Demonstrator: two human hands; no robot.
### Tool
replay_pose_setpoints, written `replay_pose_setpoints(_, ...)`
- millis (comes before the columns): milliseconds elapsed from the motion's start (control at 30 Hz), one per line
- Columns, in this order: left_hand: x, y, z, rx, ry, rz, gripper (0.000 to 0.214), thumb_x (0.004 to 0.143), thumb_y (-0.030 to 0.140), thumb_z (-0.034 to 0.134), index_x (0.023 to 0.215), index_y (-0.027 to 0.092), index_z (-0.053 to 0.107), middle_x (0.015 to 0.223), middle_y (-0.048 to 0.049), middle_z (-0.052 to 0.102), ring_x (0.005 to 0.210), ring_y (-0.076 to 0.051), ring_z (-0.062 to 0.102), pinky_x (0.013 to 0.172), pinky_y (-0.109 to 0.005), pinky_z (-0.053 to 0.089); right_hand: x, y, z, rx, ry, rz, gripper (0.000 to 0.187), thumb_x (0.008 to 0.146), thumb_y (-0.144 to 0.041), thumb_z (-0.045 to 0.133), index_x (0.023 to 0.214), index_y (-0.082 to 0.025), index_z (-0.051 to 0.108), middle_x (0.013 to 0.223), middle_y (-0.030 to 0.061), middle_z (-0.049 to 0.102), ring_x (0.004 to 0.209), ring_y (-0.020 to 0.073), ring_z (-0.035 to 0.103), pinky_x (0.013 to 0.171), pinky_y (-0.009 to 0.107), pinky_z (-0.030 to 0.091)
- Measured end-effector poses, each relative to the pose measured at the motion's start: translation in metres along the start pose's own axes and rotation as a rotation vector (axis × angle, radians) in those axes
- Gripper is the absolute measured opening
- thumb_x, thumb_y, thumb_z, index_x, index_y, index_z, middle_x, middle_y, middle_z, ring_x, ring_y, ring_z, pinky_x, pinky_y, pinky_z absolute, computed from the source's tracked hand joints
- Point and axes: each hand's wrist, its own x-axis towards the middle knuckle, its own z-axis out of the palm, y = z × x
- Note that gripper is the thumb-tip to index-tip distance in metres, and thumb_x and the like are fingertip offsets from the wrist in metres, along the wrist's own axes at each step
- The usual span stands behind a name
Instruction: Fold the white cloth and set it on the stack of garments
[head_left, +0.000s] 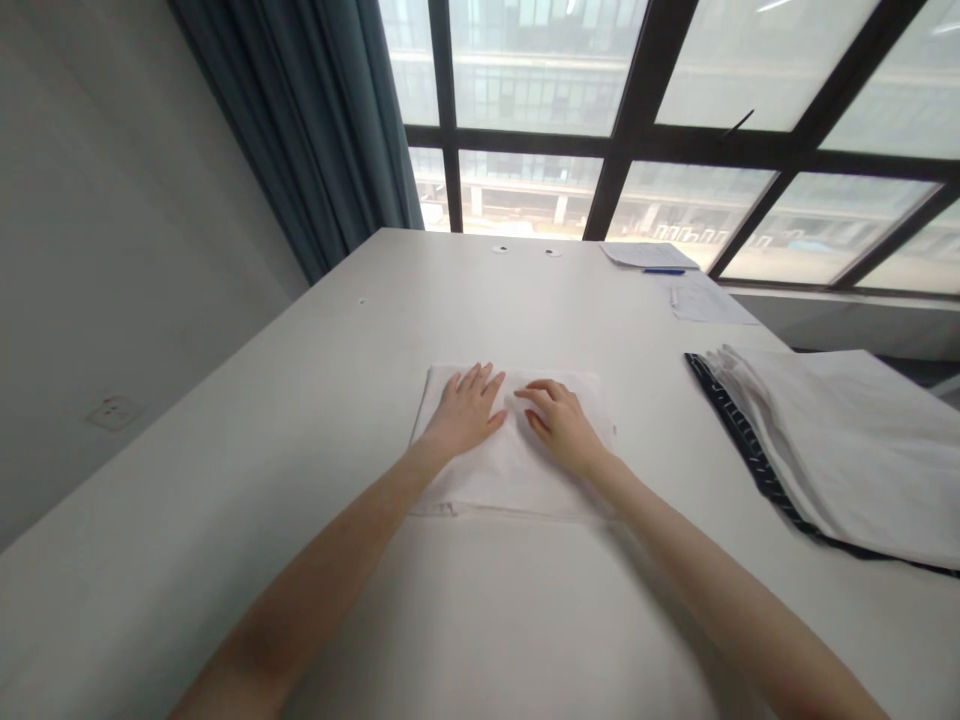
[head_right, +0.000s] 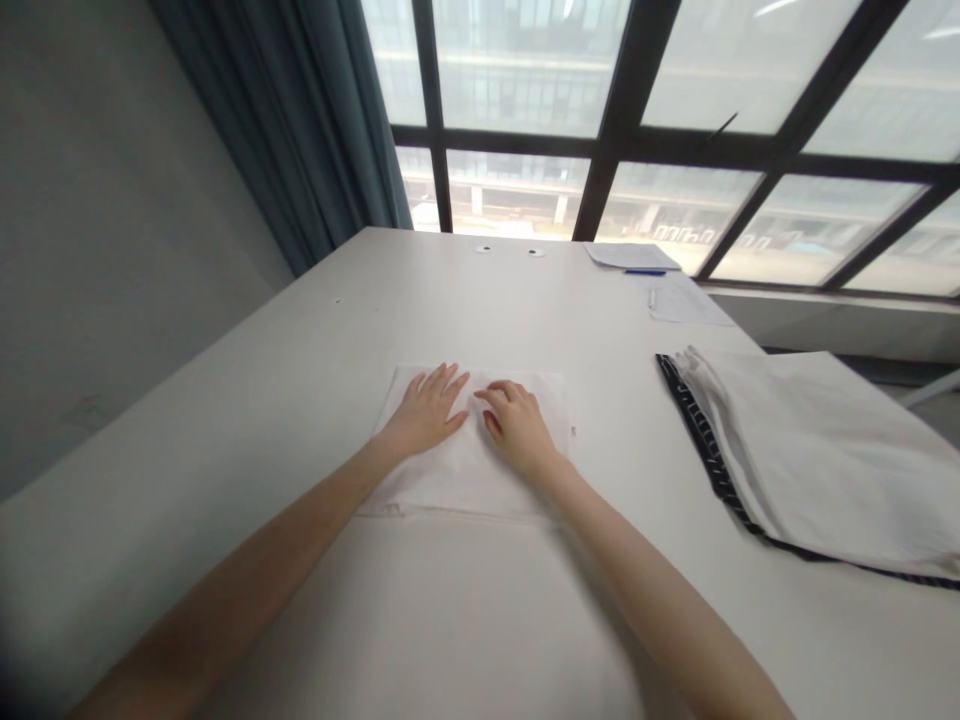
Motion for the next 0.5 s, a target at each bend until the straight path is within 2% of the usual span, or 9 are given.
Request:
replay_pose_setpoints(100,-0.001,-0.003,0.006,0.001,-0.012,-0.003,0.06,0.098,0.043,0.039,0.151,0.016,0.031,0.158,-0.0137,0.028,0.147,-0.029,0.023,0.116,-0.052,0.022,0.02,0.006,0.014,-0.166,-0.044,0.109,0.042,0.095,-0.021,0.043,0.135,-0.019,0.054,0.141,0.0123,0.052,0.131,0.0266,0.044,0.107,0.044,0.035)
replay_pose_setpoints(233,-0.002,-0.005,0.011,-0.016,-0.045,-0.009,0.061,0.099,0.046,0.036,0.151,0.016,0.03,0.159,-0.0121,0.026,0.148,-0.027,0.02,0.117,-0.052,0.019,0.019,0.008,0.023,-0.316,-0.149,0.161,0.048,0.101,-0.031,0.031,0.147,-0.02,0.041,0.153,0.0067,0.041,0.142,0.0263,0.031,0.115,0.046,0.022)
replay_pose_setpoints(333,-0.001,-0.006,0.012,-0.035,-0.068,-0.016,0.062,0.098,0.048,0.035,0.152,0.018,0.028,0.16,-0.0103,0.024,0.148,-0.027,0.018,0.117,-0.053,0.018,0.014,0.009,0.024,-0.378,-0.197,0.175,0.051,0.102,-0.037,0.027,0.151,-0.025,0.034,0.156,0.0042,0.035,0.143,0.0262,0.029,0.115,0.047,0.019)
replay_pose_setpoints(500,-0.004,-0.016,0.011,-0.028,-0.102,-0.055,0.068,0.098,0.056,0.03,0.153,0.015,0.026,0.16,-0.0108,0.022,0.149,-0.027,0.016,0.118,-0.054,0.017,0.01,0.021,0.018,-0.433,-0.211,0.224,0.055,0.101,-0.048,0.024,0.152,-0.028,0.032,0.157,0.0033,0.034,0.145,0.0256,0.026,0.116,0.048,0.017)
